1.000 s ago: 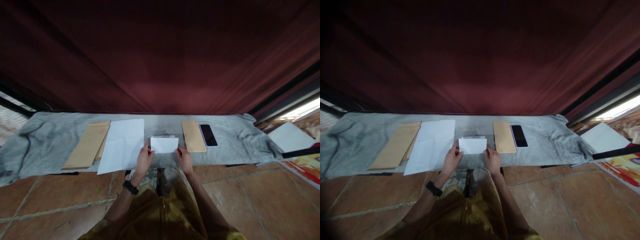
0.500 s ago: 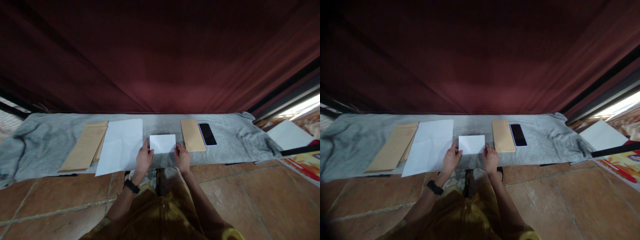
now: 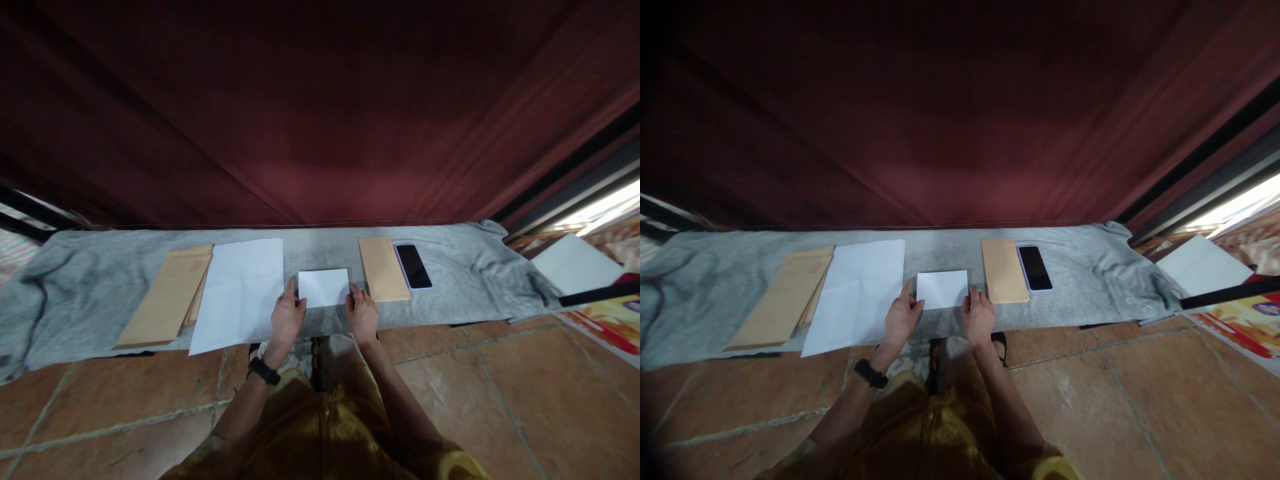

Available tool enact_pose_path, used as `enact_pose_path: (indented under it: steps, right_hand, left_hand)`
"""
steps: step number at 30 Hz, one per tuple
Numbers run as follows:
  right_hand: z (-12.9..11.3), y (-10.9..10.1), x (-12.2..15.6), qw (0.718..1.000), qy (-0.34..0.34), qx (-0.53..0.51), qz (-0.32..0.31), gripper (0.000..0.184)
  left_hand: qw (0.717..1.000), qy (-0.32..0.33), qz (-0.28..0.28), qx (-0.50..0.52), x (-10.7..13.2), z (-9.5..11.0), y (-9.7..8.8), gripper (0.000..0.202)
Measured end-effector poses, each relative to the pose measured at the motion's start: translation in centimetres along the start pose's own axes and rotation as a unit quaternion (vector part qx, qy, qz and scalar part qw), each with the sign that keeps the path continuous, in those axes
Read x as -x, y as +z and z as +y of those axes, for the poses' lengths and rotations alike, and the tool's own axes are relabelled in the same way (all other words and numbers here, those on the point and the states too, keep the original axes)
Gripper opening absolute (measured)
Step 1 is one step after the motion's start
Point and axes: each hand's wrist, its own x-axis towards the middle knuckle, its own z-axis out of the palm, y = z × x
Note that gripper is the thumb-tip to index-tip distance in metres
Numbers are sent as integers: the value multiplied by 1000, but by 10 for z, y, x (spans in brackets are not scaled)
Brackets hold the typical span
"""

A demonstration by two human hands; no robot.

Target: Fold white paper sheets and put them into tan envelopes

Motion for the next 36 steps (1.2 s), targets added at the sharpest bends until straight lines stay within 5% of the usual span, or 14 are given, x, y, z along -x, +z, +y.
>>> enact_pose_path:
  steps: [36]
  right_hand:
    - [2, 5, 3, 997, -60, 53, 0, 36]
  left_hand:
    - [995, -8, -4, -96, 1, 7, 0, 58]
